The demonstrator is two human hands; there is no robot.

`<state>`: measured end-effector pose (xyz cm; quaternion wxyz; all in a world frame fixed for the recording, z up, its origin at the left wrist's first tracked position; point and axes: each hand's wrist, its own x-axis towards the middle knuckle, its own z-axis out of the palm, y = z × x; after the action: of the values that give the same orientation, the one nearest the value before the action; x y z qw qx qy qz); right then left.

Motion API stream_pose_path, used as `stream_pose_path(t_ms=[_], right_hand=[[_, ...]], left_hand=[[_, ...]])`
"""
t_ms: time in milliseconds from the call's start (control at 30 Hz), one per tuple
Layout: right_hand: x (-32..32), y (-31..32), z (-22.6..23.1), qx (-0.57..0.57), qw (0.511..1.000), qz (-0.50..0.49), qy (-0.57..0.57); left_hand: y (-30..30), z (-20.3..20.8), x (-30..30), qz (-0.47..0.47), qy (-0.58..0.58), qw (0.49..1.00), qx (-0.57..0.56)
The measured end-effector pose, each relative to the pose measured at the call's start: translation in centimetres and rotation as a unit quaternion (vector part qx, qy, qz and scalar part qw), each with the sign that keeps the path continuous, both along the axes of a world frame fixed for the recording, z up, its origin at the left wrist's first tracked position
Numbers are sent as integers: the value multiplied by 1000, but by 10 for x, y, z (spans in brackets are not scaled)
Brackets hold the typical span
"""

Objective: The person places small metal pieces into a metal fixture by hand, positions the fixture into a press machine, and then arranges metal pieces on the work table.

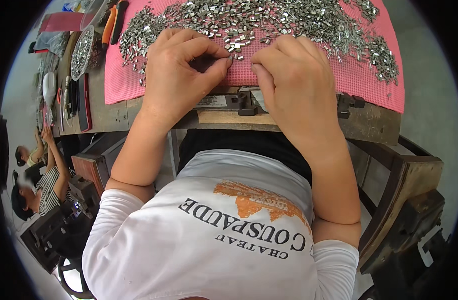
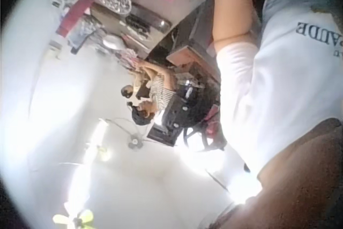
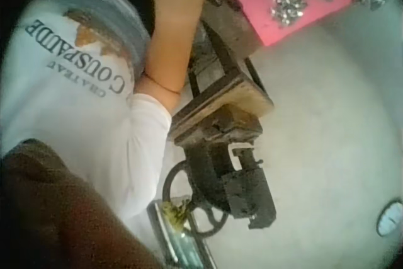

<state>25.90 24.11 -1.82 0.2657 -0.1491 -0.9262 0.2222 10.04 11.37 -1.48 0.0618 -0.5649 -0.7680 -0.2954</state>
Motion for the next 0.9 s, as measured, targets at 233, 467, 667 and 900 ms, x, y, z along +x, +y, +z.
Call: stream_pose_path(t_ms=[233, 467, 667, 900], right_hand=[[-2, 3, -2, 24, 1000, 15, -1], [35, 16, -4, -52, 996, -13, 66], [62, 13, -4, 5, 1000, 0, 19], [59, 6, -5, 60, 998, 13, 27]], left_hand=[[0, -10, -8, -18, -10, 999, 29], [-8, 1, 3, -78, -19, 996, 49], [-9, 11, 33, -121, -75, 989, 32], [2, -2, 53, -120, -34, 991, 46]])
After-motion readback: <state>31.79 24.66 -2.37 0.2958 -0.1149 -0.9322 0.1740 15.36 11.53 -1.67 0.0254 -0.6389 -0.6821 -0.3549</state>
